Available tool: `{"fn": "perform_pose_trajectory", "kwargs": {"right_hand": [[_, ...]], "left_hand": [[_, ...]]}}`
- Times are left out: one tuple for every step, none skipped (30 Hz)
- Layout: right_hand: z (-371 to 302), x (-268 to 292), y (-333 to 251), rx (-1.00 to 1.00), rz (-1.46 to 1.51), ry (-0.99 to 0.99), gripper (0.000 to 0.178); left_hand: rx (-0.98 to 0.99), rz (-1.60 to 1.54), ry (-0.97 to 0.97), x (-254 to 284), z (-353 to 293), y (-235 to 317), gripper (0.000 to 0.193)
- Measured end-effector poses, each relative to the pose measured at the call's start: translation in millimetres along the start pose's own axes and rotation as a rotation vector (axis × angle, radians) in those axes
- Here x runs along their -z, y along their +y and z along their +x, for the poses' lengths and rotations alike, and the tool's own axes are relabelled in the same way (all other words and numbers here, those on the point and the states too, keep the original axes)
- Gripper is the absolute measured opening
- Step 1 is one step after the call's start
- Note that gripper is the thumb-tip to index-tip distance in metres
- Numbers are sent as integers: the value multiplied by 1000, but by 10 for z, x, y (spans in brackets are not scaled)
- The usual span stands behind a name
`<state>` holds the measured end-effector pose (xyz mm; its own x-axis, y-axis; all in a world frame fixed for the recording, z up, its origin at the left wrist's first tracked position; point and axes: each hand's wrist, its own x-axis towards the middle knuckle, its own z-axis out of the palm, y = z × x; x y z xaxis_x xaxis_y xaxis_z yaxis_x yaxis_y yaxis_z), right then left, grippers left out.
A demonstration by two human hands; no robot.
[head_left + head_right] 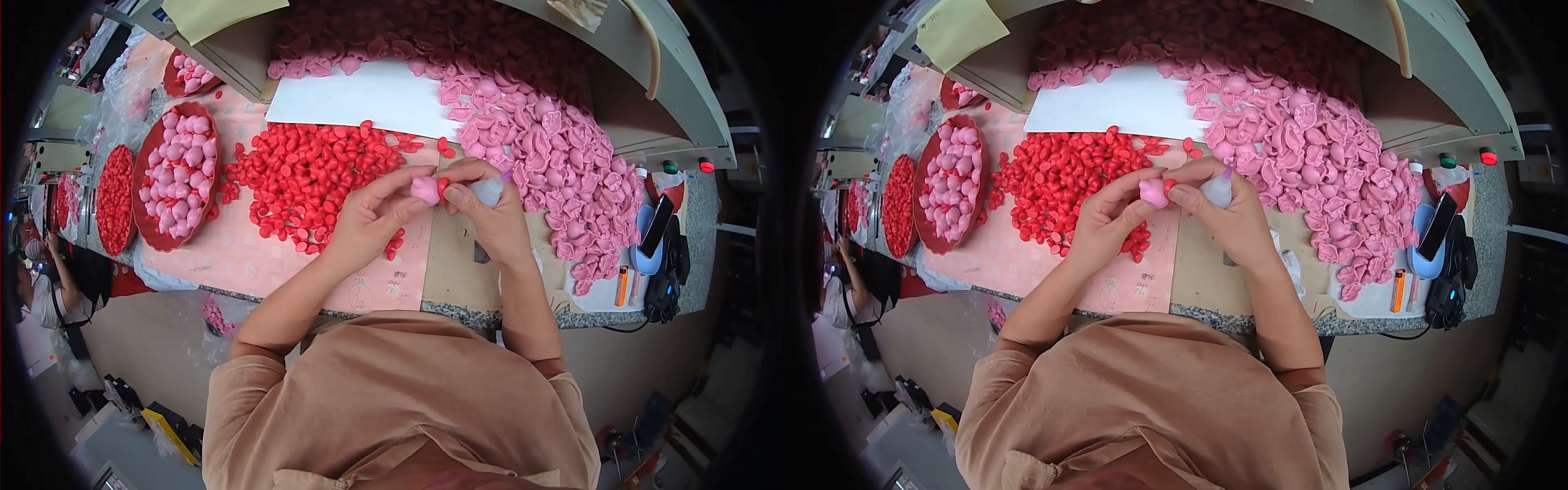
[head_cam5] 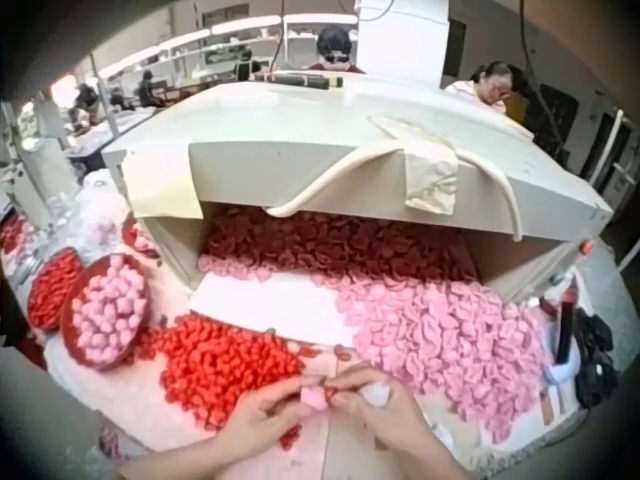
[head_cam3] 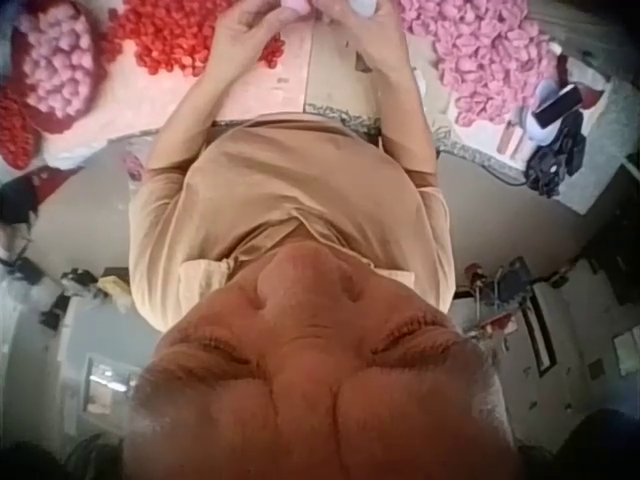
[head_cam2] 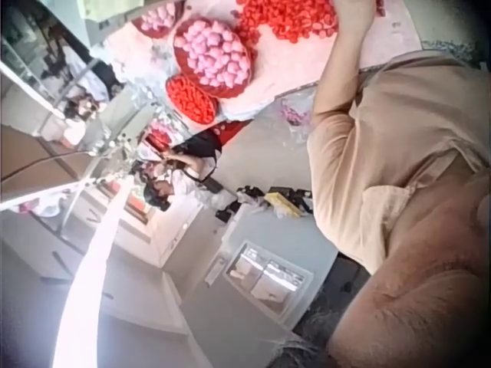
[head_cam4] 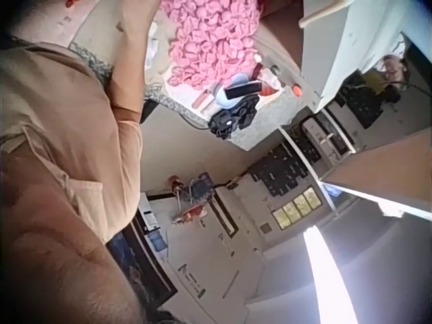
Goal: Assembling small pink rubber balloon components with white plastic inserts at a factory workbench.
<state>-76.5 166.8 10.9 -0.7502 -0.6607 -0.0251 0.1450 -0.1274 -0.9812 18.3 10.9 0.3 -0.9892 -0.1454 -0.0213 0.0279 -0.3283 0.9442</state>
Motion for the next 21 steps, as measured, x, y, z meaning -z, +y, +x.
{"fn": "perform_pose_trajectory", "kwargs": {"right_hand": [[6, -1, -16, -15, 23, -17, 16], [11, -1, -21, -29, 46, -35, 13], [14, 15, 6, -34, 44, -36, 13], [16, 36, 52, -11, 93, -67, 12], [16, 48, 79, 11, 142, -97, 11], [14, 36, 82, 8, 141, -99, 11], [6, 12, 83, 20, 132, -75, 11], [-3, -8, 83, 33, 123, -51, 11], [-15, -25, 85, 31, 124, -54, 11], [-29, -40, 85, 105, 53, -35, 11], [-33, -50, 86, 180, -18, -16, 11], [-33, -52, 93, 178, -17, -18, 11], [-26, -49, 106, 173, -80, 8, 11], [-18, -43, 120, 169, -143, 35, 12], [-8, -15, 144, 173, -146, 40, 12], [1, 28, 172, 73, 3, 14, 11], [5, 52, 177, -26, 150, -12, 11], [13, 61, 146, -24, 149, -8, 11], [22, 62, 90, -57, 158, -58, 11], [28, 68, 58, -90, 167, -107, 12], [24, 70, 62, -89, 163, -109, 12]], "left_hand": [[4, 7, -18, 6, -2, 10, 37], [6, 3, -13, 15, -9, 9, 37], [1, 23, -23, 21, -11, 4, 36], [-5, 42, -33, 26, -13, 2, 35], [-4, 39, -30, 30, -16, 14, 35], [37, 44, -32, 38, -19, 36, 34], [77, 49, -34, 42, -22, 45, 34], [78, 48, -31, 41, -25, 36, 34], [86, 34, -21, 43, -30, 25, 33], [94, 21, -11, 45, -32, 18, 33], [94, 21, -9, 51, -21, 17, 33], [93, 44, -15, 54, -6, 16, 33], [91, 66, -21, 53, 4, 15, 33], [90, 66, -20, 45, 6, 4, 33], [72, 41, -32, 40, 21, -16, 33], [53, 15, -44, 34, 30, -26, 34], [49, 13, -52, 34, 31, -21, 34], [103, -107, -58, 36, 34, -22, 34], [157, -228, -63, 39, 37, -25, 34], [158, -230, -66, 42, 38, -31, 34], [159, -217, -79, 57, 18, -31, 34]]}}
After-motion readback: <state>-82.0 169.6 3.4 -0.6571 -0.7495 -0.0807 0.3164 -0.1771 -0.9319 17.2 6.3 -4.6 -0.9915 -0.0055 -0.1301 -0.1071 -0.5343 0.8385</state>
